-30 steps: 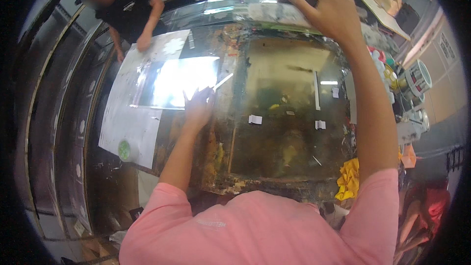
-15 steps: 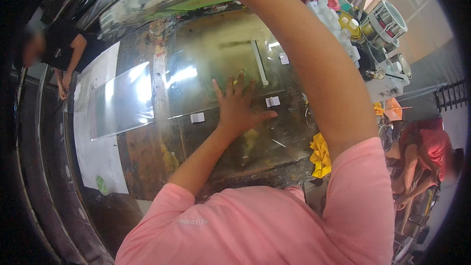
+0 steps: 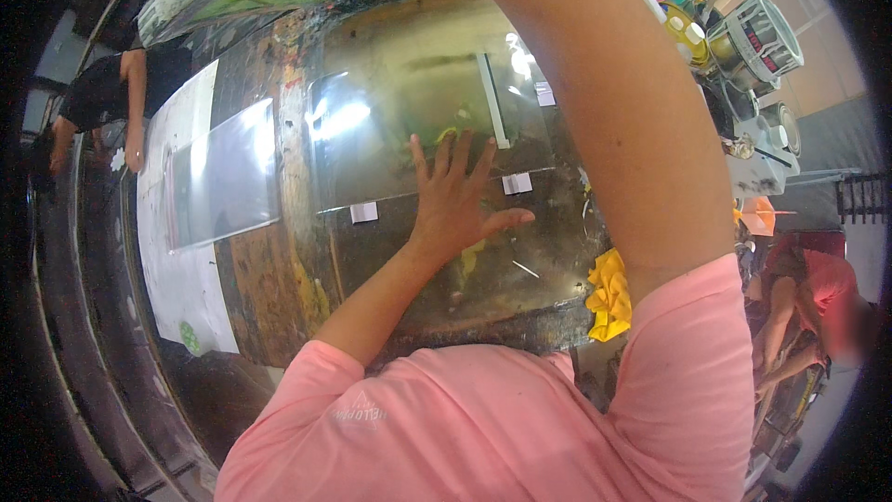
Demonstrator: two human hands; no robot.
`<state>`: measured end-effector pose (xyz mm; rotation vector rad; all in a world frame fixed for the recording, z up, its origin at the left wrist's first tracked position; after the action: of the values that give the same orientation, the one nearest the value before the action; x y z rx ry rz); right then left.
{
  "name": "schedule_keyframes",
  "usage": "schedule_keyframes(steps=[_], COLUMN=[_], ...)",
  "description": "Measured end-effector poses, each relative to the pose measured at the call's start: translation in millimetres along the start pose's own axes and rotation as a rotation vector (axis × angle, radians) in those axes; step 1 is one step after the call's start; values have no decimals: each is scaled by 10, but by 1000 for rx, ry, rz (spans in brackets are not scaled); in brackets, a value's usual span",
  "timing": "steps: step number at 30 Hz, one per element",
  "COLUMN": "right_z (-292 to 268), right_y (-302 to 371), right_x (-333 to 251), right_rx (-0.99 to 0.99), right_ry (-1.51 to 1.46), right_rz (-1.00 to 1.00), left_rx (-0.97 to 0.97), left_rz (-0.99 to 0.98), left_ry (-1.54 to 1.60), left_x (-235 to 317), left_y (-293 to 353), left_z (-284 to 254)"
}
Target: The person uses a squeegee to spread white ink across a screen printing frame placed over a transparent sheet. They repeatedly pull the ink across the mesh to transfer a flower design onto the sheet below.
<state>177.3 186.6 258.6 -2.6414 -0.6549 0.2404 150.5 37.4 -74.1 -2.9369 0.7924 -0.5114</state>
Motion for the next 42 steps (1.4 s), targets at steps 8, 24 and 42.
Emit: schedule_keyframes(steps=[8, 24, 42], right_z=[82, 857, 3050], right_y=[178, 1937, 671], right_x=[-162, -700, 251], right_rx=[141, -387, -326], right_ry=[-18, -58, -99], right_rz=[-68, -222, -136], left_rx=[36, 145, 154], left_rz=[51, -482, -440], left_ry=[0, 806, 131], left_x=[-26, -1082, -1587], left_y=[303, 1597, 1536], left_z=[37, -1617, -637])
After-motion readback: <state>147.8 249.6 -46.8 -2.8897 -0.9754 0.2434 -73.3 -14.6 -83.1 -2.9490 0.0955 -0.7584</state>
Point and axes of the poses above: each hand's wrist, its own y-axis away from the middle knuckle, its own z-axis out of the palm, x = y × z, the point moved 5 cm from there along -y, towards the middle knuckle, and after that the axes turned 12 degrees about -x, right-handed, at the moved point
